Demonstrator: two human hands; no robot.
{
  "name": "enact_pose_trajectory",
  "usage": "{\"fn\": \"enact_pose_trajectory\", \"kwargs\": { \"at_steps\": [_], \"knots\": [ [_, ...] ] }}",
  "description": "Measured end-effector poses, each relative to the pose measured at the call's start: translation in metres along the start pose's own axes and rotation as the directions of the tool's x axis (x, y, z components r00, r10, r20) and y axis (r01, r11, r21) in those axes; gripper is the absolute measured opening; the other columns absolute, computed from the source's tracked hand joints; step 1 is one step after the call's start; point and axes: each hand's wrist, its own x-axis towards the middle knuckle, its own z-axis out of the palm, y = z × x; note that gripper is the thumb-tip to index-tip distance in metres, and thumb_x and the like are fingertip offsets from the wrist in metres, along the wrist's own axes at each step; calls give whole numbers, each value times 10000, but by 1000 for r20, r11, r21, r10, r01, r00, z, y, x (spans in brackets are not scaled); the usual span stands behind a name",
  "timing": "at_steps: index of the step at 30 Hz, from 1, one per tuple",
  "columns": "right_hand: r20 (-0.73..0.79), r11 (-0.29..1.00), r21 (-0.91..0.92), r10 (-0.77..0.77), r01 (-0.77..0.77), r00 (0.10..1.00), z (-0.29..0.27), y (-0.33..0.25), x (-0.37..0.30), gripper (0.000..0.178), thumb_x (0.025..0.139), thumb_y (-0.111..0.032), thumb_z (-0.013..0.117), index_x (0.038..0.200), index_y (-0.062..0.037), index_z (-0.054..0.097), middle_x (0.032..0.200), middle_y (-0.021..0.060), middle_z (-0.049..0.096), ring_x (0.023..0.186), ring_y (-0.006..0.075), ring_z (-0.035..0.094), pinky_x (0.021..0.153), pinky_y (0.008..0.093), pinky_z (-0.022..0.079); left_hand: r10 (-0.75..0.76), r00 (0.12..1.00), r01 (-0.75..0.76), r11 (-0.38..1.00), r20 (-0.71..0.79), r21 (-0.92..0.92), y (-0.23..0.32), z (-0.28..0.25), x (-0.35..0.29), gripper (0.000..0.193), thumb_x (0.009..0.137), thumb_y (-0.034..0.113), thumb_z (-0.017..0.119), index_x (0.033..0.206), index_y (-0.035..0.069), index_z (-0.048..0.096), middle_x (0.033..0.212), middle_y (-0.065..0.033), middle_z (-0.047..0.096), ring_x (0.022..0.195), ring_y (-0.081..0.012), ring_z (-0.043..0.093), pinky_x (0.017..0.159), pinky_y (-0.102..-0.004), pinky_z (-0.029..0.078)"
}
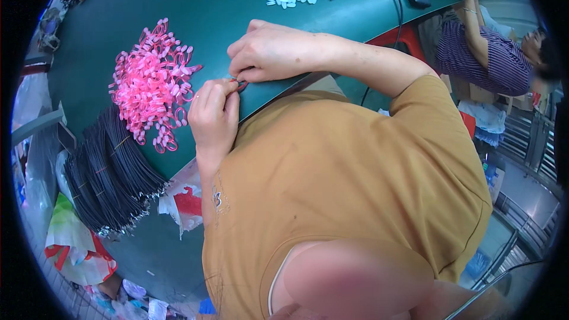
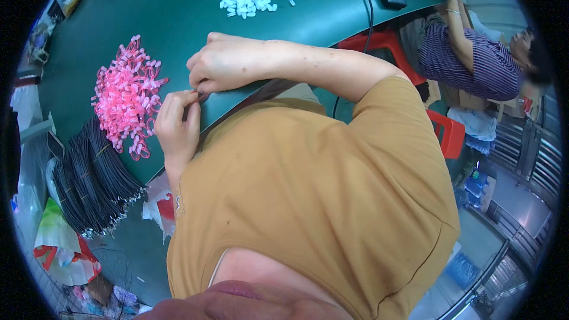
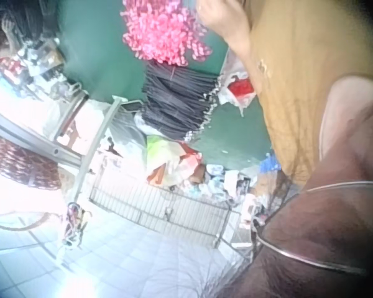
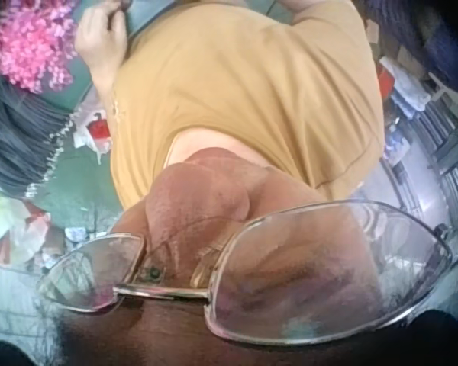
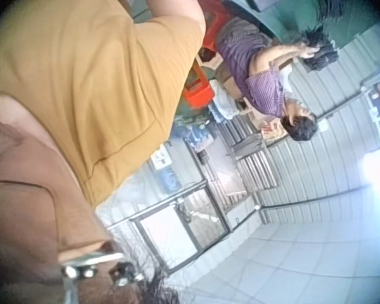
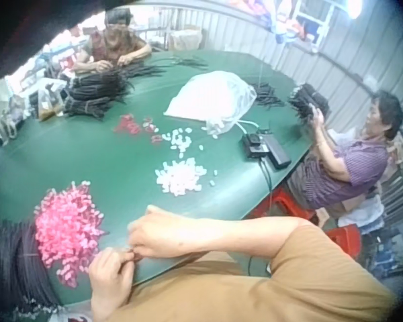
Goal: Assembling small pink and blue plastic links or toy components at a workbench.
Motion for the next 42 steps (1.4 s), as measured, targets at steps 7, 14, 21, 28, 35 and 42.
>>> {"fn": "enact_pose_trajectory", "kwargs": {
  "at_steps": [7, 14, 21, 28, 35, 42],
  "knots": [
    [43, 995, -97, -6, 10, 999, 4, -6, 2, 124, 1028, -232, 695, 1003, -147, 781, 906, 3, 648, 907, 201, 684, 976, 426, 445, 25, 999, -25, 1000, 23, 8, -3, -1, 1, 176, 886, -88, 772, 1002, 30, 711, 994, -124, 781, 892, -294, 771, 769, -380, 605],
    [135, 978, -206, -16, 44, 991, -4, -16, 5, 139, 1038, -236, 681, 946, -162, 753, 884, 12, 630, 893, 197, 685, 915, 403, 412, 31, 1000, -31, 1000, 3, -5, -1, 0, 1, 178, 849, -68, 787, 947, 43, 689, 949, -97, 755, 871, -307, 737, 771, -419, 576],
    [39, 982, -166, -79, 85, 996, 4, 4, -9, 80, 1025, -209, 688, 1023, -169, 757, 917, 10, 647, 910, 213, 692, 948, 416, 431, 26, 1000, -26, 999, -11, -24, -1, 2, 2, 179, 850, -73, 784, 946, 43, 687, 944, -97, 757, 866, -305, 739, 769, -421, 576],
    [-366, 838, -417, 199, -352, 909, -38, 70, -37, 165, 1039, -277, 678, 1100, -191, 805, 1024, 31, 736, 1003, 275, 751, 922, 491, 497, 24, 1000, -24, 999, -9, -23, -1, 0, 1, 174, 854, -68, 787, 943, 46, 690, 944, -89, 759, 870, -296, 743, 769, -415, 577],
    [-248, 785, -535, 209, -313, 946, -60, 44, -26, 238, 987, -309, 728, 1067, -93, 789, 1150, 169, 747, 1062, 409, 719, 929, 570, 551, 9, 1000, -9, 1000, -9, -15, 0, 0, 1, 172, 857, -67, 784, 943, 49, 691, 948, -86, 757, 872, -296, 741, 764, -419, 575],
    [-247, 861, -483, 43, -162, 968, -44, 57, -22, 160, 1018, -189, 726, 1136, -95, 779, 1000, 86, 729, 964, 310, 728, 818, 409, 571, -16, 1000, 15, 999, -11, -37, 0, 0, 0, 170, 860, -65, 786, 947, 50, 696, 952, -88, 756, 871, -300, 740, 764, -421, 572]
  ]
}}
